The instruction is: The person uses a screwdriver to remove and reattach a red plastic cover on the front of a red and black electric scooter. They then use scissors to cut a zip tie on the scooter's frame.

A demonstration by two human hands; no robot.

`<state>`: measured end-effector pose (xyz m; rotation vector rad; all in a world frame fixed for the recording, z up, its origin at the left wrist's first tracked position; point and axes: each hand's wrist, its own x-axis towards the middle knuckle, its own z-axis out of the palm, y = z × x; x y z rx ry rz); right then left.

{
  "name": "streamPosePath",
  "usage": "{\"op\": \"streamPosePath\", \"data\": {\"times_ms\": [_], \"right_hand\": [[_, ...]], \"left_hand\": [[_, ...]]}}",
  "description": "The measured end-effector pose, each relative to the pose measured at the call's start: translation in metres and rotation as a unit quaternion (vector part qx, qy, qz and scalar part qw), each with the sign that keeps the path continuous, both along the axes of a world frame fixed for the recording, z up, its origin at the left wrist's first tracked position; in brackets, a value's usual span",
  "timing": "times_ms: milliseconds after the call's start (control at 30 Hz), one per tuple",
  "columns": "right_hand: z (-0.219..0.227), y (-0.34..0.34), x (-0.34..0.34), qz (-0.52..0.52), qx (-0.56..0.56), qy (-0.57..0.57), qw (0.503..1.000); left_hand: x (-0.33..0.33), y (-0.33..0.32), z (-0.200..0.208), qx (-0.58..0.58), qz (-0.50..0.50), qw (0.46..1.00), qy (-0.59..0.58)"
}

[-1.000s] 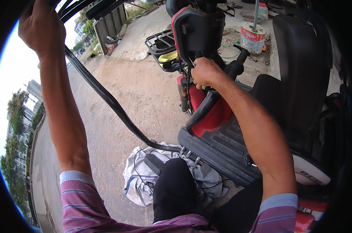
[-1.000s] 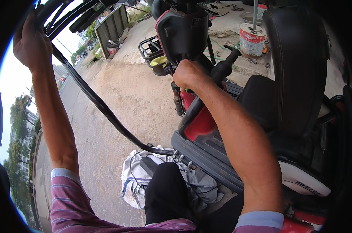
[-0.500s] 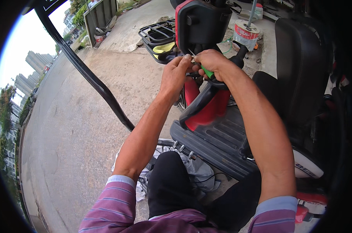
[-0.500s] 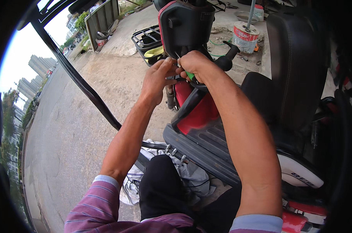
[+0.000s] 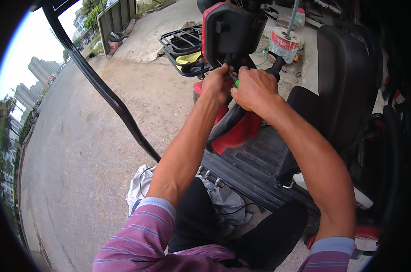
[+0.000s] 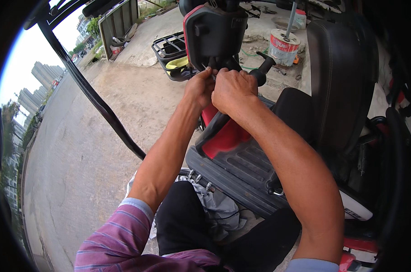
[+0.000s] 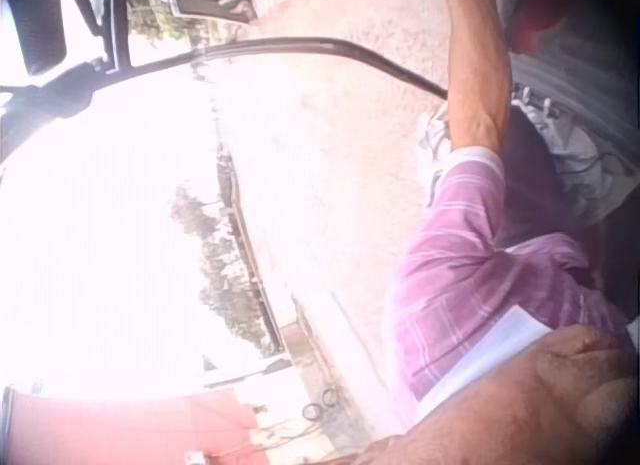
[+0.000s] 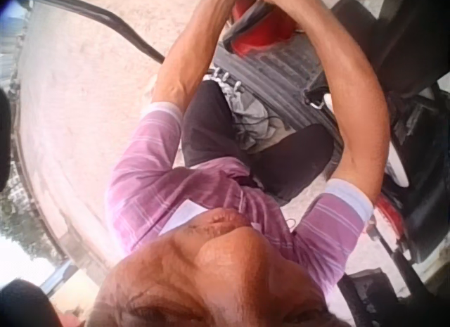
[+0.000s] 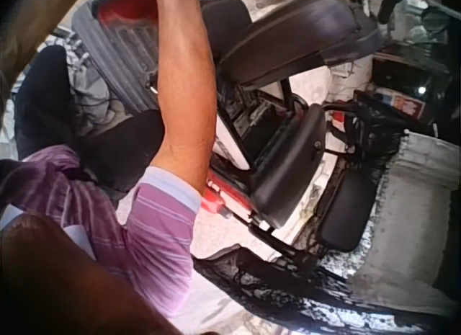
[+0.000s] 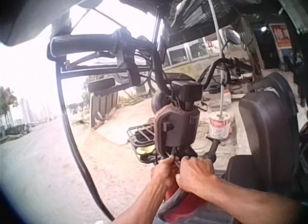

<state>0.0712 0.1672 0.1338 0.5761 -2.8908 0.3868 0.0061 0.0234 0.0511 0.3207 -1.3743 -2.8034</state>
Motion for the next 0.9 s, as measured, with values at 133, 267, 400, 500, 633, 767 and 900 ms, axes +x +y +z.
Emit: {"op": "streamPosePath", "data": {"times_ms": [133,267,400,500,633,767,900], "right_hand": [[-0.006,-0.002,-0.007,-0.027,-0.014,-0.004,1.0],[0.0,-0.008,-0.01,-0.021,0.005,-0.064,0.998],[-0.006,-0.004,-0.019,-0.01,-0.049,-0.067,0.997],[-0.011,-0.004,-0.011,0.019,-0.062,-0.014,0.998],[-0.032,0.011,0.005,0.061,-0.279,0.159,0.945],[-0.075,0.039,0.049,-0.039,-0.574,0.124,0.808],[-0.135,0.026,0.061,-0.031,-0.611,-0.11,0.783]], "left_hand": [[-0.001,0.0,0.001,-0.049,-0.004,0.999,0.014],[0.0,0.001,0.002,-0.048,0.028,0.998,-0.021],[-0.007,0.0,0.002,-0.034,0.033,0.999,-0.007],[-0.009,-0.011,-0.005,-0.049,0.024,0.999,0.002],[0.003,-0.005,0.01,-0.143,0.06,0.988,0.001],[0.007,-0.008,0.012,-0.17,0.045,0.984,-0.01],[0.006,-0.007,0.013,-0.166,0.038,0.985,-0.008]]}}
